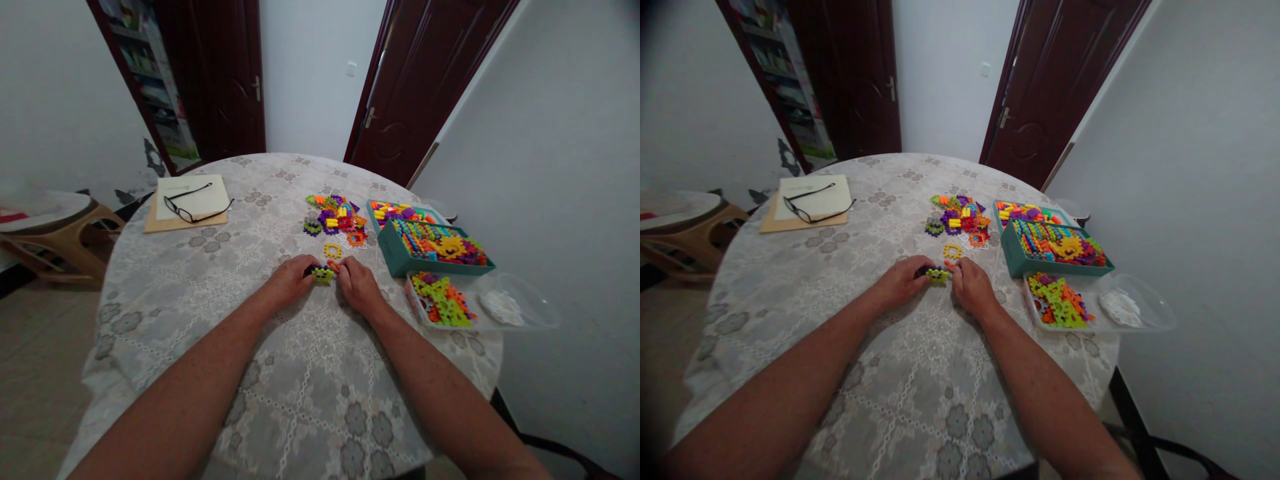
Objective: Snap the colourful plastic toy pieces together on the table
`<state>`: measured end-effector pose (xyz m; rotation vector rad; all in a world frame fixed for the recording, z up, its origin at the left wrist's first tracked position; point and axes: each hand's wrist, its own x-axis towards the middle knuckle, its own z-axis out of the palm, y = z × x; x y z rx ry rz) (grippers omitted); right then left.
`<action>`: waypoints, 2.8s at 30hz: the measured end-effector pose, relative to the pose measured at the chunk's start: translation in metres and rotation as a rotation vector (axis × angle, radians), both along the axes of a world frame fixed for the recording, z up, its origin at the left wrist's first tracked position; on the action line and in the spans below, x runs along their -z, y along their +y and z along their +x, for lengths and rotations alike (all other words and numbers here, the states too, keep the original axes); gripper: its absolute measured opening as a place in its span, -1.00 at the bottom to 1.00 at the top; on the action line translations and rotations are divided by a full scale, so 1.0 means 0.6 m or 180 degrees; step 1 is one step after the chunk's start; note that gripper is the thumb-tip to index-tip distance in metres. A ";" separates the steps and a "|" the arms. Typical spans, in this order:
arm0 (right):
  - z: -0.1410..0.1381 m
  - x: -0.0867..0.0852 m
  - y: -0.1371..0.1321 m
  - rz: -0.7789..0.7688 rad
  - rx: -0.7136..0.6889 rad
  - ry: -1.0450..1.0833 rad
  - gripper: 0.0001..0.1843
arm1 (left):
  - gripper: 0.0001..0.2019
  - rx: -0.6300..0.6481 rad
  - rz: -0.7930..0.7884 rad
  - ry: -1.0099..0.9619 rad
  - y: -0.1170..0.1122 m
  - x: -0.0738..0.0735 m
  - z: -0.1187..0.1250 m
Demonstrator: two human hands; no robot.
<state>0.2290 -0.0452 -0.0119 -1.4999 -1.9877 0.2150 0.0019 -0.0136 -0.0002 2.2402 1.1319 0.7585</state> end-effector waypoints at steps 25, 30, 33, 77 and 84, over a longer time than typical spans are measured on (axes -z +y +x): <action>-0.011 0.020 0.031 -0.0080 0.0515 -0.1013 -0.69 | -0.69 -0.0032 0.0097 0.0223 0.001 -0.001 0.004; -0.007 0.017 0.028 0.0032 0.0273 -0.0816 -0.87 | -0.73 0.0045 0.0085 0.0158 -0.002 -0.001 0.002; 0.000 0.014 0.027 0.0117 0.0120 -0.0293 -0.84 | -0.73 0.0039 0.0113 0.0111 -0.002 -0.001 0.003; -0.026 -0.011 -0.010 0.0027 -0.0556 0.0458 -0.74 | -0.46 0.0143 0.0039 -0.0025 0.001 0.017 0.006; 0.032 -0.090 -0.019 0.0297 0.0192 0.0378 -0.81 | -0.44 0.0098 -0.0179 -0.0061 0.007 0.009 0.002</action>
